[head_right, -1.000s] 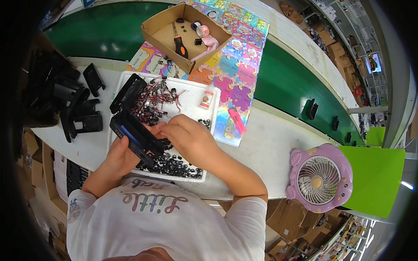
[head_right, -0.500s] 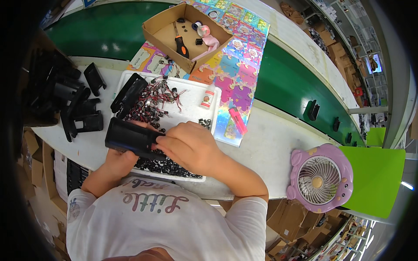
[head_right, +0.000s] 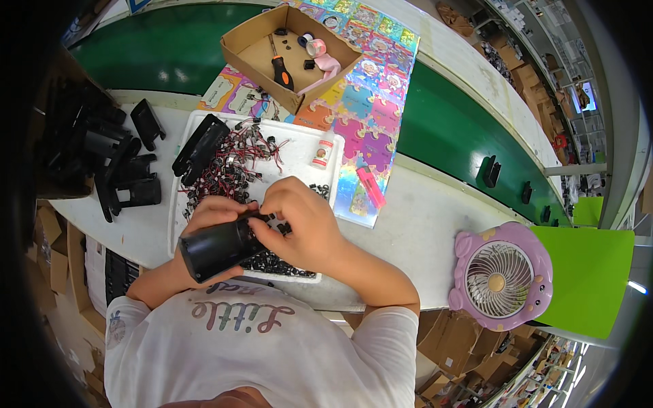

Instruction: Assembling small components into a plastic housing for a mini fan using a glue dispenser.

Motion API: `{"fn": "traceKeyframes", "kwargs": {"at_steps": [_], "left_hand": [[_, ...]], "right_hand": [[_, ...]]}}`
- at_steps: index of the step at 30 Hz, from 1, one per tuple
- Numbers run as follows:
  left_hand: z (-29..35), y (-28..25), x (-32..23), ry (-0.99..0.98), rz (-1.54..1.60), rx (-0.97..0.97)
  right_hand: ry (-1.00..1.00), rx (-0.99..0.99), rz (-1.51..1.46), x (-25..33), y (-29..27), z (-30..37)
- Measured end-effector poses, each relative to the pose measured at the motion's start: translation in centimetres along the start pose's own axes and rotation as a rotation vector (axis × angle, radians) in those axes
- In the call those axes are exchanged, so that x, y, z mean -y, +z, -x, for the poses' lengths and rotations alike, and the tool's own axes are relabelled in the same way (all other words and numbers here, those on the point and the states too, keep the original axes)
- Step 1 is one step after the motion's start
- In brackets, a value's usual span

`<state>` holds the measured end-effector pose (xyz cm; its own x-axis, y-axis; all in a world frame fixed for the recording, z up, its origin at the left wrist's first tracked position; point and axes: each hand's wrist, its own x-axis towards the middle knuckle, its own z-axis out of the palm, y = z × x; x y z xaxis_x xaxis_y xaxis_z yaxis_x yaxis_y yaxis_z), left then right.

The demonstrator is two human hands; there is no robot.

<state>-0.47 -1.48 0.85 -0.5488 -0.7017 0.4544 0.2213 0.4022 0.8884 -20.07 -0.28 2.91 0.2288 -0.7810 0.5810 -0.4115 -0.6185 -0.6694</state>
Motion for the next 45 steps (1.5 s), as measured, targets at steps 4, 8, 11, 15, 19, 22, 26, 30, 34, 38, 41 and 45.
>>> {"fn": "traceKeyframes", "kwargs": {"at_steps": [4, 8, 11, 15, 19, 22, 26, 30, 34, 38, 41, 45], "left_hand": [[0.6, -0.5, -0.2, -0.229, -0.033, 0.019], [1.0, -0.3, -0.5, -0.732, 0.700, -0.181], [1.4, -0.8, 0.2, -0.748, 0.873, -0.218], [1.3, -1.0, 0.2, -0.725, 0.942, -0.216], [1.2, -1.0, 0.2, -0.671, 0.943, -0.195], [1.4, -1.0, 0.2, -0.650, 0.937, -0.207], [1.6, -0.9, 0.1, -0.642, 0.937, -0.213], [1.6, -1.0, -0.1, -0.627, 0.820, -0.173], [1.4, -1.0, -0.8, -0.616, 0.734, -0.169], [1.5, -0.8, -0.5, -0.501, 0.797, -0.197], [1.6, -0.8, -0.4, -0.486, 0.798, -0.209], [1.3, -0.7, -0.7, -0.490, 0.795, -0.204]], "right_hand": [[0.368, 0.107, -0.177, -0.1, -0.5, 0.3], [0.310, 0.091, 0.307, -2.2, -2.0, -0.4], [0.244, 0.230, 0.883, -4.7, -3.3, -0.3], [0.298, 0.304, 0.944, -6.5, -3.9, 0.2], [0.367, 0.240, 0.895, -6.9, -4.1, 0.1], [0.373, 0.227, 0.823, -6.7, -4.2, -0.2], [0.395, 0.268, 0.823, -6.2, -4.2, -0.2], [0.435, 0.260, 0.806, -6.5, -3.9, -0.3], [0.208, 0.000, 0.717, -6.8, -3.6, -0.2], [-0.352, -0.088, 0.368, -3.8, -3.3, 0.2], [-0.493, 0.037, -0.070, -0.9, -2.2, 0.3], [-0.538, 0.030, -0.126, 0.1, -0.9, 1.0]]}}
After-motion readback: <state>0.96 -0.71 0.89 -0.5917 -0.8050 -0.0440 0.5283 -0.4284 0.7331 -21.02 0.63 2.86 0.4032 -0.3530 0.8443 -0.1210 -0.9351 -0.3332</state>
